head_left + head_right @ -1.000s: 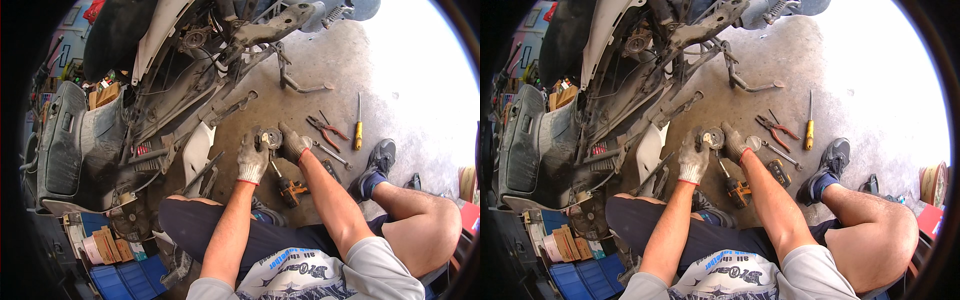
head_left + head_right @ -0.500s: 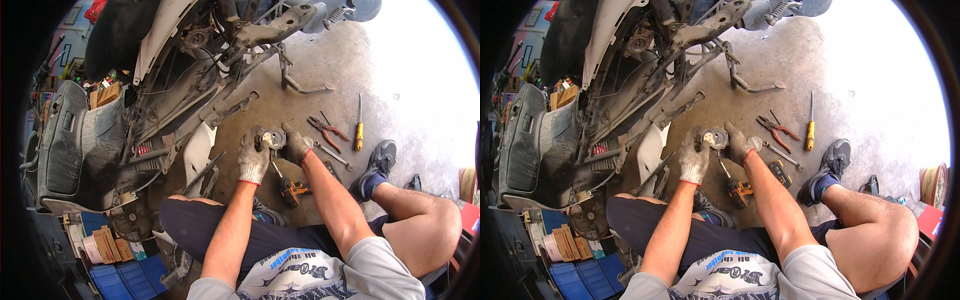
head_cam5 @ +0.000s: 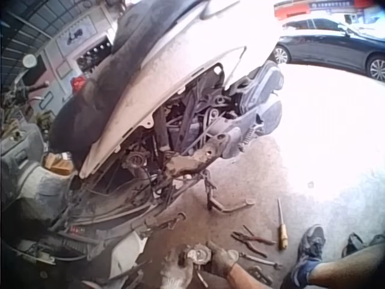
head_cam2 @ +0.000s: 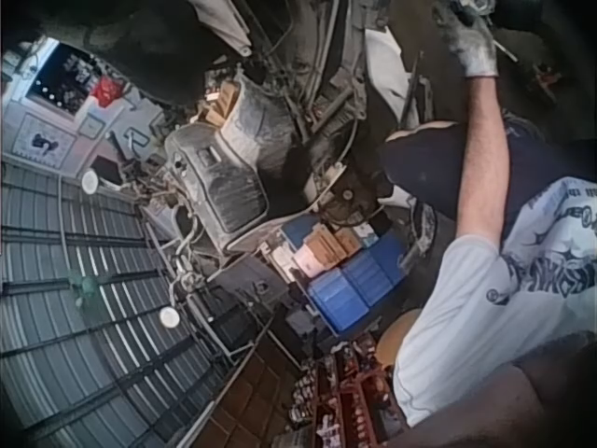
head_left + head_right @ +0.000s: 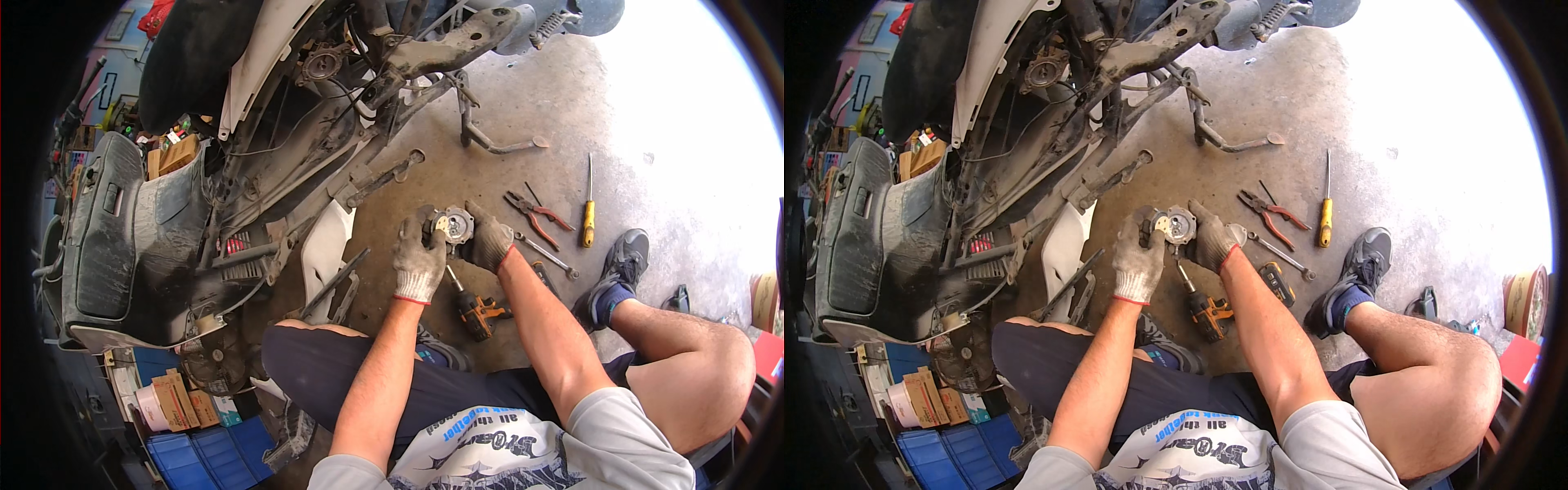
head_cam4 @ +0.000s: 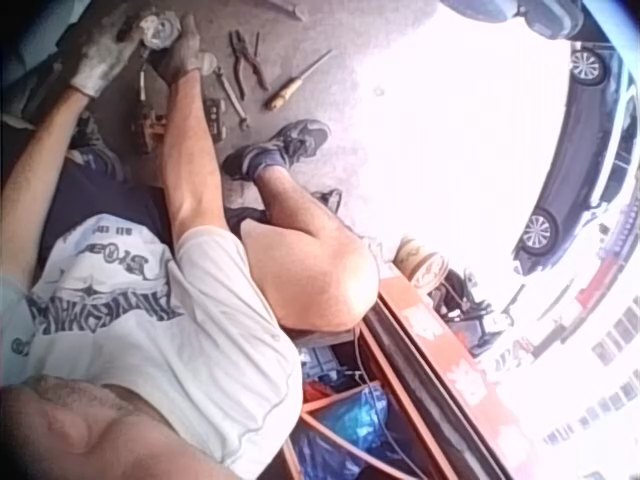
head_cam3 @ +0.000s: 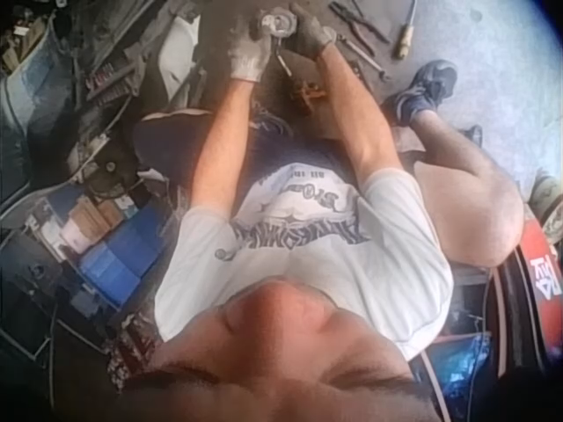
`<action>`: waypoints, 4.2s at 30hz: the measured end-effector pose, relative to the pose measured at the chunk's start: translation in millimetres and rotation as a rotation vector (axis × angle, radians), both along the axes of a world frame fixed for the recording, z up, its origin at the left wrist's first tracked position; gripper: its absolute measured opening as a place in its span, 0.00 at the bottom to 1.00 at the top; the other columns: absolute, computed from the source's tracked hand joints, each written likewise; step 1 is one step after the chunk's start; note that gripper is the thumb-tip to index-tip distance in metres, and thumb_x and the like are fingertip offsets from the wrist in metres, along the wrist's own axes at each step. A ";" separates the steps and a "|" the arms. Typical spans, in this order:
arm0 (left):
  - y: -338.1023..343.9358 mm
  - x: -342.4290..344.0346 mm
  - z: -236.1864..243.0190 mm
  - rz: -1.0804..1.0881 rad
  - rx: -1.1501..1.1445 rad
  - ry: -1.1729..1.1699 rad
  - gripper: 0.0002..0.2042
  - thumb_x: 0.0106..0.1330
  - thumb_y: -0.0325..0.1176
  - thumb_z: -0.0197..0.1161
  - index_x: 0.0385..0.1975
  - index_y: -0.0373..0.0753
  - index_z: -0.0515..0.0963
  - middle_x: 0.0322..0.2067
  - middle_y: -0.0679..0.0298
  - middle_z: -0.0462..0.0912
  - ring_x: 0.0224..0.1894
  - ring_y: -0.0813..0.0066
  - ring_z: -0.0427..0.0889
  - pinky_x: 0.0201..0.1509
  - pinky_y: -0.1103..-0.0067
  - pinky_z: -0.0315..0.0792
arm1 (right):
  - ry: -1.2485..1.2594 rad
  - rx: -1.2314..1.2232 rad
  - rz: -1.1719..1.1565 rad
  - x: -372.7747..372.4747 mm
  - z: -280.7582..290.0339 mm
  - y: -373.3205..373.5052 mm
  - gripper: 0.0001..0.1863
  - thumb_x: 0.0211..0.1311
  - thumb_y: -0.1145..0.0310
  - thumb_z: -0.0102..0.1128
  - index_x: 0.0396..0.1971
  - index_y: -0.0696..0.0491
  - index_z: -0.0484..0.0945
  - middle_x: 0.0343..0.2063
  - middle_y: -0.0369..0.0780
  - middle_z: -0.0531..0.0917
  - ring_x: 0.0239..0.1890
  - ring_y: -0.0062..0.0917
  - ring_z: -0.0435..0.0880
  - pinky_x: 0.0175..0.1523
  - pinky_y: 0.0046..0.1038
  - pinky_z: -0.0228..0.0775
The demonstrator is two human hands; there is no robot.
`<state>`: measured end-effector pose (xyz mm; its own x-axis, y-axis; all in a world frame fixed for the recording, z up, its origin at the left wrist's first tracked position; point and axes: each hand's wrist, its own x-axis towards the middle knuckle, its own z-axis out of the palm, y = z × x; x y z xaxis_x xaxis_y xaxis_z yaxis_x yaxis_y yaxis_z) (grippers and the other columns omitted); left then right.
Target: Disassembling and inspecting a component from a motorcycle carburetor.
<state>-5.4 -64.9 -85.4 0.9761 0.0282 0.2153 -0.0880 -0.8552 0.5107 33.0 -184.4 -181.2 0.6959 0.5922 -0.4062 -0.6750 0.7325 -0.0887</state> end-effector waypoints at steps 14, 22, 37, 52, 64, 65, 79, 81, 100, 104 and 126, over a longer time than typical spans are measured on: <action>-4.4 -1.0 5.5 0.013 0.002 0.051 0.20 0.60 0.34 0.60 0.53 0.38 0.74 0.48 0.53 0.79 0.50 0.53 0.79 0.55 0.66 0.73 | -0.005 0.056 0.009 -0.2 0.3 -2.6 0.23 0.73 0.47 0.37 0.42 0.49 0.76 0.40 0.38 0.83 0.41 0.30 0.81 0.45 0.36 0.74; -3.9 -0.3 3.4 0.015 0.024 0.043 0.20 0.60 0.35 0.60 0.53 0.38 0.74 0.47 0.53 0.79 0.50 0.53 0.79 0.54 0.65 0.73 | 0.000 0.041 0.002 0.5 1.8 -1.8 0.24 0.74 0.47 0.36 0.42 0.50 0.76 0.40 0.39 0.83 0.40 0.30 0.81 0.44 0.37 0.75; -5.7 -0.4 5.3 0.021 -0.005 0.033 0.19 0.61 0.33 0.60 0.51 0.37 0.75 0.46 0.50 0.79 0.49 0.51 0.79 0.53 0.66 0.74 | 0.020 0.052 -0.007 0.6 -1.1 -1.9 0.25 0.74 0.47 0.36 0.46 0.51 0.75 0.43 0.40 0.83 0.44 0.31 0.82 0.47 0.38 0.75; 1.3 0.8 -2.7 0.061 -0.041 0.054 0.19 0.61 0.32 0.61 0.52 0.35 0.75 0.44 0.49 0.81 0.47 0.53 0.81 0.51 0.68 0.75 | -0.023 -0.010 0.001 0.2 -5.4 1.3 0.26 0.74 0.45 0.35 0.46 0.51 0.76 0.42 0.39 0.83 0.42 0.29 0.81 0.44 0.34 0.75; 5.9 2.6 -10.1 0.091 0.041 0.029 0.18 0.61 0.32 0.61 0.51 0.34 0.75 0.42 0.50 0.81 0.44 0.56 0.82 0.48 0.69 0.76 | -0.025 -0.026 0.035 1.0 -7.7 2.5 0.27 0.73 0.42 0.36 0.45 0.49 0.76 0.39 0.37 0.83 0.39 0.27 0.80 0.39 0.35 0.72; 5.7 2.8 -10.0 0.083 0.038 0.018 0.18 0.61 0.32 0.61 0.51 0.34 0.75 0.43 0.50 0.81 0.44 0.56 0.82 0.49 0.69 0.76 | -0.027 -0.015 0.032 1.4 -7.9 3.0 0.27 0.73 0.42 0.36 0.45 0.48 0.76 0.40 0.37 0.82 0.40 0.27 0.79 0.40 0.35 0.72; -2.9 0.9 3.6 0.005 -0.064 0.005 0.19 0.60 0.33 0.61 0.51 0.36 0.75 0.45 0.50 0.80 0.48 0.51 0.80 0.52 0.67 0.74 | -0.027 0.023 0.001 0.3 0.6 -0.9 0.26 0.73 0.45 0.37 0.43 0.52 0.76 0.38 0.39 0.83 0.39 0.30 0.81 0.42 0.36 0.74; -4.2 0.0 5.3 -0.012 -0.033 0.026 0.20 0.60 0.33 0.62 0.53 0.38 0.74 0.49 0.50 0.78 0.51 0.50 0.78 0.55 0.64 0.73 | 0.018 0.057 -0.009 0.6 1.2 -1.7 0.25 0.73 0.45 0.37 0.42 0.51 0.76 0.38 0.38 0.83 0.39 0.29 0.81 0.41 0.36 0.74; -3.3 1.5 2.1 -0.015 -0.073 0.074 0.21 0.61 0.35 0.61 0.53 0.36 0.73 0.48 0.49 0.77 0.51 0.49 0.76 0.55 0.63 0.72 | 0.007 0.060 -0.006 1.0 -1.9 -2.9 0.24 0.74 0.48 0.36 0.41 0.51 0.76 0.37 0.39 0.84 0.38 0.29 0.82 0.41 0.36 0.75; -2.5 1.0 2.0 -0.003 -0.039 0.044 0.19 0.60 0.33 0.60 0.52 0.36 0.74 0.46 0.50 0.79 0.48 0.51 0.79 0.52 0.65 0.74 | -0.004 0.063 0.007 1.3 -2.3 -0.7 0.24 0.73 0.47 0.36 0.41 0.51 0.76 0.37 0.39 0.83 0.37 0.30 0.81 0.39 0.35 0.75; -5.4 1.2 5.1 0.036 -0.027 0.040 0.19 0.59 0.33 0.62 0.51 0.34 0.75 0.44 0.49 0.80 0.47 0.53 0.81 0.51 0.66 0.75 | -0.012 0.007 -0.003 2.0 -5.3 0.2 0.26 0.73 0.45 0.35 0.43 0.51 0.75 0.37 0.39 0.83 0.37 0.29 0.81 0.39 0.36 0.76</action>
<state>-4.1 -70.3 -80.3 0.9822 0.0691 0.1748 -0.0360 -0.8436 0.5358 34.9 -184.2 -186.5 0.7026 0.5926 -0.3940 -0.6715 0.7353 -0.0916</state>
